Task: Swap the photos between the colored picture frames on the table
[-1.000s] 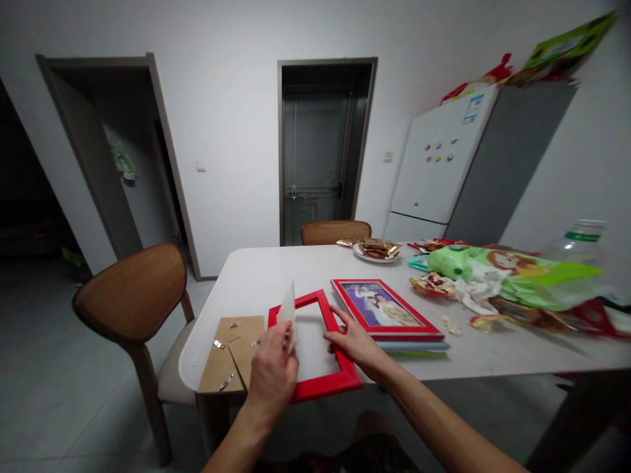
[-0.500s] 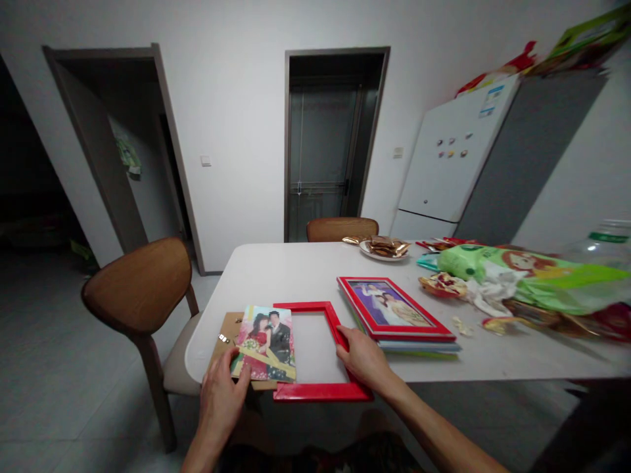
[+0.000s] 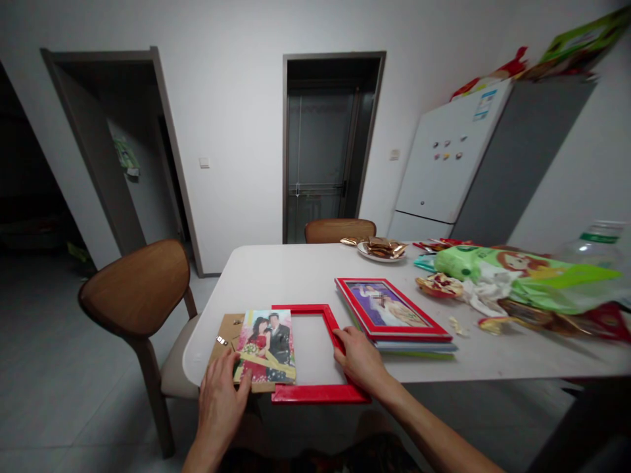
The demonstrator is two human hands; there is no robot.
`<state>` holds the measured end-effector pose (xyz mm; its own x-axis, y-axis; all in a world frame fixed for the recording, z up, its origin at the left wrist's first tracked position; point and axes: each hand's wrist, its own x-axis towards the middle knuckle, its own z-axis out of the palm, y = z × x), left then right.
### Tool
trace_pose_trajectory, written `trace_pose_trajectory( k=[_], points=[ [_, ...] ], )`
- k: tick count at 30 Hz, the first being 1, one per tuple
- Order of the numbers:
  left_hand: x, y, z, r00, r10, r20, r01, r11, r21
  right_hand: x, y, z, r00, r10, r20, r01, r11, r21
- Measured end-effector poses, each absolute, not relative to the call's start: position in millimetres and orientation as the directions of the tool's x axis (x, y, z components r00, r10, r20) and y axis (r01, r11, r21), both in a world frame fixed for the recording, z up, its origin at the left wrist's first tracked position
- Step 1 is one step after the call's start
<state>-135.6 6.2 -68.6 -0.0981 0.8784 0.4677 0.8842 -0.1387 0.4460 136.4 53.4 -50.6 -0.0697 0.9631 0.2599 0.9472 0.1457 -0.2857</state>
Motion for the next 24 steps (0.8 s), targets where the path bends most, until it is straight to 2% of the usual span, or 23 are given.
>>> trace_pose_trajectory(
  k=[3, 6, 10, 13, 16, 19, 21, 24],
  points=[
    [-133.6, 8.2, -72.1, -0.056, 0.853, 0.519, 0.869, -0.215, 0.446, 121.4, 47.3, -42.6, -0.142, 0.929, 0.343, 0.884, 0.275, -0.379],
    [-125.4, 6.3, -71.6, 0.029, 0.849, 0.528, 0.838, -0.308, 0.450, 97.2, 45.6, -38.5, -0.186, 0.937, 0.297, 0.724, 0.335, -0.603],
    [-111.7, 2.2, -66.8, 0.150, 0.853, 0.500, 0.827, -0.386, 0.409, 63.7, 59.6, -44.9, -0.159, 0.978, 0.132, 0.466, 0.193, -0.864],
    [-104.8, 4.2, -63.8, 0.199, 0.838, 0.509, 0.829, -0.421, 0.369, 43.9, 71.8, -46.3, -0.083, 0.996, 0.028, 0.230, 0.046, -0.972],
    [-100.0, 11.3, -59.9, 0.225, 0.792, 0.567, 0.794, -0.486, 0.364, 30.2, 72.6, -30.7, -0.035, 0.993, 0.110, 0.000, 0.110, -0.994],
    [-95.5, 18.4, -48.8, 0.135, 0.739, 0.660, 0.702, -0.541, 0.463, 23.9, 63.1, -2.4, -0.024, 0.965, 0.259, -0.120, 0.255, -0.960],
    [-91.6, 20.7, -37.0, 0.004, 0.742, 0.671, 0.590, -0.543, 0.597, 25.0, 56.4, 12.7, -0.033, 0.949, 0.313, -0.172, 0.303, -0.937],
    [-81.5, 20.6, -20.8, -0.244, 0.817, 0.522, 0.295, -0.450, 0.843, 34.3, 51.6, 14.7, 0.010, 0.960, 0.280, -0.153, 0.279, -0.948]
  ],
)
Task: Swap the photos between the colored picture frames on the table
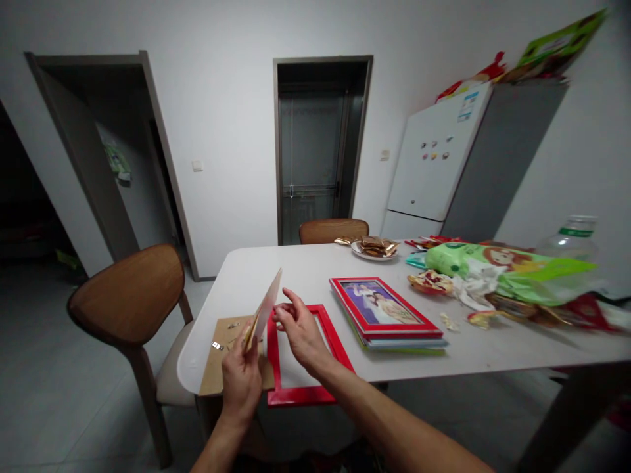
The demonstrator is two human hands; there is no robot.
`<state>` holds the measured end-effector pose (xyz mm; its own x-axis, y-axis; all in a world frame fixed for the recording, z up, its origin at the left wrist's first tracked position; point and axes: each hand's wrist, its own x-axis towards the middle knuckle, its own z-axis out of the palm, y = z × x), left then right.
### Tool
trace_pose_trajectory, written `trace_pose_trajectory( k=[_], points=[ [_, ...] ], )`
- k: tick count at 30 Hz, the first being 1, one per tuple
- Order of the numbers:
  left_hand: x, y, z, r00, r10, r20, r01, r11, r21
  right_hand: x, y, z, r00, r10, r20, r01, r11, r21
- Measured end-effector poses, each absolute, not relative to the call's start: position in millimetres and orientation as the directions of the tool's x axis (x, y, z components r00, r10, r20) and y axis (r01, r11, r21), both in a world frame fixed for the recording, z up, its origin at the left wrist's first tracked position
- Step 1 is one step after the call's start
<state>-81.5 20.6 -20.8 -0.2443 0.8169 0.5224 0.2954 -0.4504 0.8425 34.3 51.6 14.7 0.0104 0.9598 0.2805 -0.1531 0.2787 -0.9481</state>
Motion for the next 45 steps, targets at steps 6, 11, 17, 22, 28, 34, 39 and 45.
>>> trace_pose_trajectory(
  k=[6, 11, 17, 22, 28, 34, 39, 45],
  points=[
    [-48.1, 19.0, -22.5, -0.274, 0.952, 0.135, -0.367, -0.233, 0.901, 59.5, 54.3, -18.7, -0.015, 0.992, -0.125, -0.355, -0.123, -0.927],
    [-47.3, 18.5, -32.7, -0.173, 0.974, 0.148, -0.200, -0.182, 0.963, 92.2, 60.5, -17.4, 0.066, 0.995, -0.076, -0.393, -0.045, -0.919],
    [-63.9, 15.1, -38.0, -0.047, 0.970, 0.240, 0.428, -0.198, 0.882, 127.6, 75.2, -24.8, 0.019, 0.996, -0.083, -0.083, -0.081, -0.993],
    [-60.8, 10.0, -42.1, 0.130, 0.956, 0.263, 0.686, -0.278, 0.672, 127.4, 88.1, -40.3, 0.027, 0.998, -0.064, 0.116, -0.066, -0.991],
    [-59.5, 8.0, -44.4, 0.243, 0.946, 0.216, 0.800, -0.321, 0.506, 122.6, 97.4, -45.4, 0.007, 0.998, -0.064, 0.111, -0.064, -0.992],
    [-60.1, 7.6, -42.6, 0.253, 0.946, 0.204, 0.809, -0.323, 0.491, 124.1, 97.0, -44.5, 0.002, 0.996, -0.091, 0.112, -0.091, -0.990],
    [-60.5, 7.3, -43.0, 0.260, 0.942, 0.214, 0.778, -0.335, 0.531, 118.0, 98.3, -44.4, -0.025, 0.999, -0.043, 0.200, -0.038, -0.979],
    [-61.9, 5.9, -43.5, 0.274, 0.931, 0.242, 0.748, -0.365, 0.554, 116.9, 101.3, -47.4, -0.017, 0.999, -0.051, 0.124, -0.049, -0.991]
  ],
)
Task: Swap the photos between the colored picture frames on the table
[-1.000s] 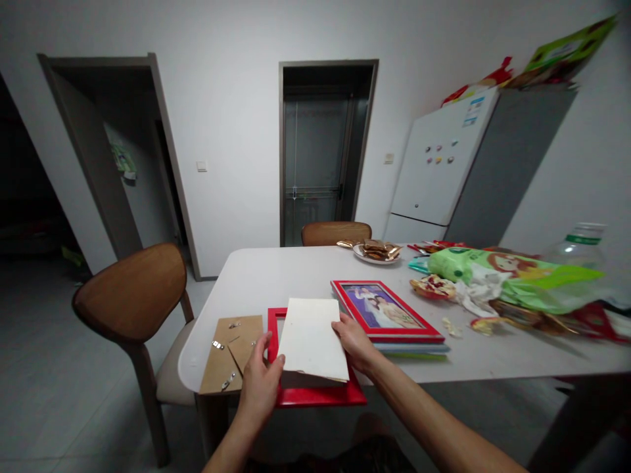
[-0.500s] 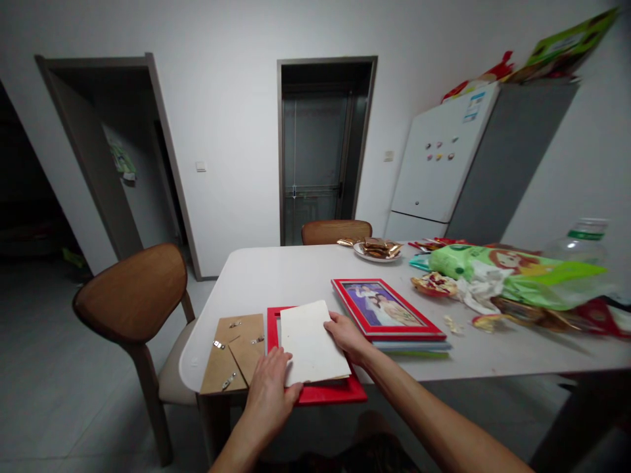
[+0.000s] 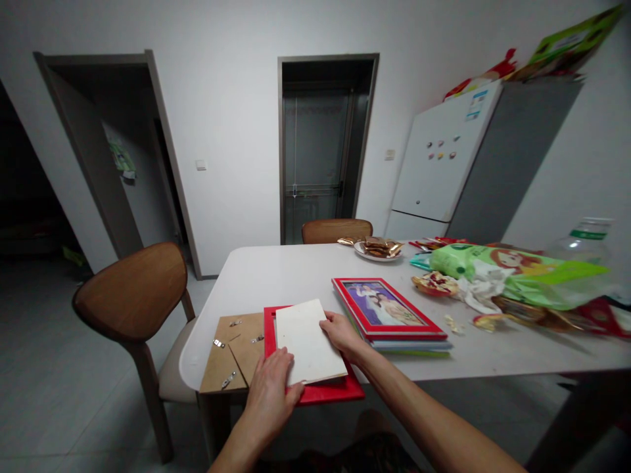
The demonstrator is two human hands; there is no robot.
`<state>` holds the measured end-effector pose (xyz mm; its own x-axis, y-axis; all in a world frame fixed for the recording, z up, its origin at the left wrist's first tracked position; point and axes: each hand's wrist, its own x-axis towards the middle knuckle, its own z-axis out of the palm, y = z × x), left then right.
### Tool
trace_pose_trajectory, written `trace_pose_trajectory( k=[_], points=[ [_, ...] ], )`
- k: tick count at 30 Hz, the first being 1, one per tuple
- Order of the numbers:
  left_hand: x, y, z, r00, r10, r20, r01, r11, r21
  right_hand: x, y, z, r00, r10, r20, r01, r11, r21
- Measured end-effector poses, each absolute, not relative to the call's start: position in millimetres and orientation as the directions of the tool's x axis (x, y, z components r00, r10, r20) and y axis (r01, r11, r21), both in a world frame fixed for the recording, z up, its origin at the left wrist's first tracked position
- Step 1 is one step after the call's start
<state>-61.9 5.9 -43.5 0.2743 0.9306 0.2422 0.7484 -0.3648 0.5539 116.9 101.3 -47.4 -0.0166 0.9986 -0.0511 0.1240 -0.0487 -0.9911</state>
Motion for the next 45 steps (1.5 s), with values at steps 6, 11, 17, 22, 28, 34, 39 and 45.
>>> trace_pose_trajectory(
  k=[6, 11, 17, 22, 28, 34, 39, 45],
  points=[
    [-62.3, 5.7, -42.8, 0.272, 0.930, 0.245, 0.743, -0.365, 0.561, 116.2, 101.4, -46.1, -0.011, 0.999, -0.043, 0.278, -0.038, -0.960],
    [-61.5, 4.4, -39.1, 0.304, 0.929, 0.213, 0.758, -0.371, 0.536, 111.2, 96.3, -36.1, -0.026, 0.997, 0.070, 0.551, 0.073, -0.831],
    [-60.1, 4.0, -35.4, 0.321, 0.929, 0.184, 0.778, -0.369, 0.509, 105.8, 87.3, -32.1, 0.048, 0.992, 0.117, 0.894, 0.010, -0.448],
    [-57.9, 3.6, -32.5, 0.333, 0.932, 0.143, 0.815, -0.361, 0.452, 106.4, 80.5, -43.8, 0.017, 0.971, 0.240, 0.977, 0.035, -0.213],
    [-52.8, 1.5, -28.1, 0.344, 0.931, 0.123, 0.825, -0.362, 0.434, 105.1, 78.1, -52.5, 0.021, 0.967, 0.252, 0.976, 0.035, -0.213],
    [-73.0, -1.3, -29.9, 0.368, 0.910, 0.190, 0.769, -0.413, 0.489, 87.7, 63.7, -43.5, -0.129, 0.924, 0.360, 0.940, 0.229, -0.252],
    [-140.7, -0.4, -44.1, 0.191, 0.944, 0.270, 0.863, -0.293, 0.413, 46.8, 40.9, -27.3, -0.373, 0.859, 0.351, 0.806, 0.487, -0.335],
    [-187.8, 7.6, -74.9, 0.054, 0.958, 0.282, 0.930, -0.151, 0.334, -6.9, 22.7, -28.4, -0.532, 0.778, 0.334, 0.715, 0.624, -0.314]
  ],
)
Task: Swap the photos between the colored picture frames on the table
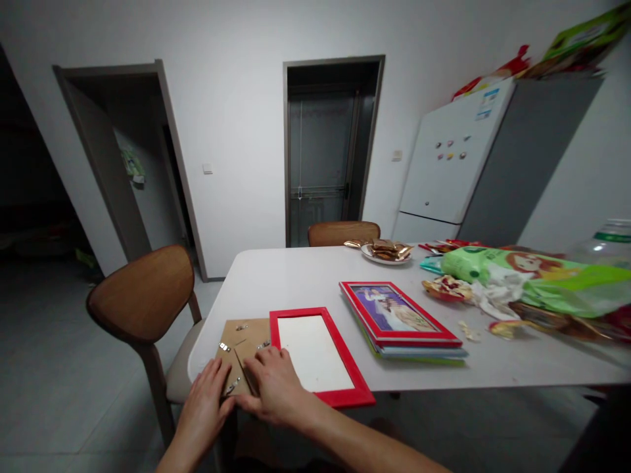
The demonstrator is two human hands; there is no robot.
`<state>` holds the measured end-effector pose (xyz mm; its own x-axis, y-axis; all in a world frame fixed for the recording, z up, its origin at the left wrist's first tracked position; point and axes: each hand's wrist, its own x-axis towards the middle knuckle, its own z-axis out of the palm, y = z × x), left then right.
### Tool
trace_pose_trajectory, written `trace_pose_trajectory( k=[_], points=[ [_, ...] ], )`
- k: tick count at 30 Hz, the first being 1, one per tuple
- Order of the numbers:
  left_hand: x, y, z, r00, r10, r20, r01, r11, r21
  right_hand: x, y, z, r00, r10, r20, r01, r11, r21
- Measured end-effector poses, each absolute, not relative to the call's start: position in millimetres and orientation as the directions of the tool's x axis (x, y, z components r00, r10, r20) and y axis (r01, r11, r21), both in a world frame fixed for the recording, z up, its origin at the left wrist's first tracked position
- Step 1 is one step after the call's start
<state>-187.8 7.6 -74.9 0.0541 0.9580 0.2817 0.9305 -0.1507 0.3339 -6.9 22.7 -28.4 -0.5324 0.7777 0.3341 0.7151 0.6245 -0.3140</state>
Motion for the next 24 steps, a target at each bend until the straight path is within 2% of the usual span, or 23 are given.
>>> trace_pose_trajectory(
  k=[3, 7, 10, 13, 17, 24],
  points=[
    [-190.2, 13.3, -80.9, 0.057, 0.943, 0.328, 0.912, -0.183, 0.368, -15.1, 25.4, -34.4, -0.518, 0.785, 0.340, 0.726, 0.614, -0.309],
    [-187.1, 21.4, -77.0, 0.038, 0.930, 0.365, 0.910, -0.183, 0.373, -12.4, 35.9, -37.6, -0.412, 0.844, 0.343, 0.739, 0.530, -0.417],
    [-181.2, 23.6, -64.8, 0.022, 0.915, 0.403, 0.909, -0.186, 0.372, -7.4, 41.5, -32.3, -0.384, 0.849, 0.363, 0.659, 0.527, -0.536],
    [-168.5, 18.9, -46.2, 0.053, 0.874, 0.483, 0.902, -0.249, 0.352, 5.8, 40.3, -20.4, -0.346, 0.822, 0.452, 0.545, 0.568, -0.616],
    [-135.4, 8.8, -32.1, 0.138, 0.829, 0.541, 0.868, -0.364, 0.336, 46.2, 32.5, -5.7, -0.320, 0.791, 0.521, 0.540, 0.604, -0.586],
    [-68.5, 11.3, -56.0, 0.267, 0.806, 0.528, 0.808, -0.486, 0.333, 121.2, 29.9, -15.4, -0.354, 0.824, 0.442, 0.671, 0.553, -0.494]
  ],
)
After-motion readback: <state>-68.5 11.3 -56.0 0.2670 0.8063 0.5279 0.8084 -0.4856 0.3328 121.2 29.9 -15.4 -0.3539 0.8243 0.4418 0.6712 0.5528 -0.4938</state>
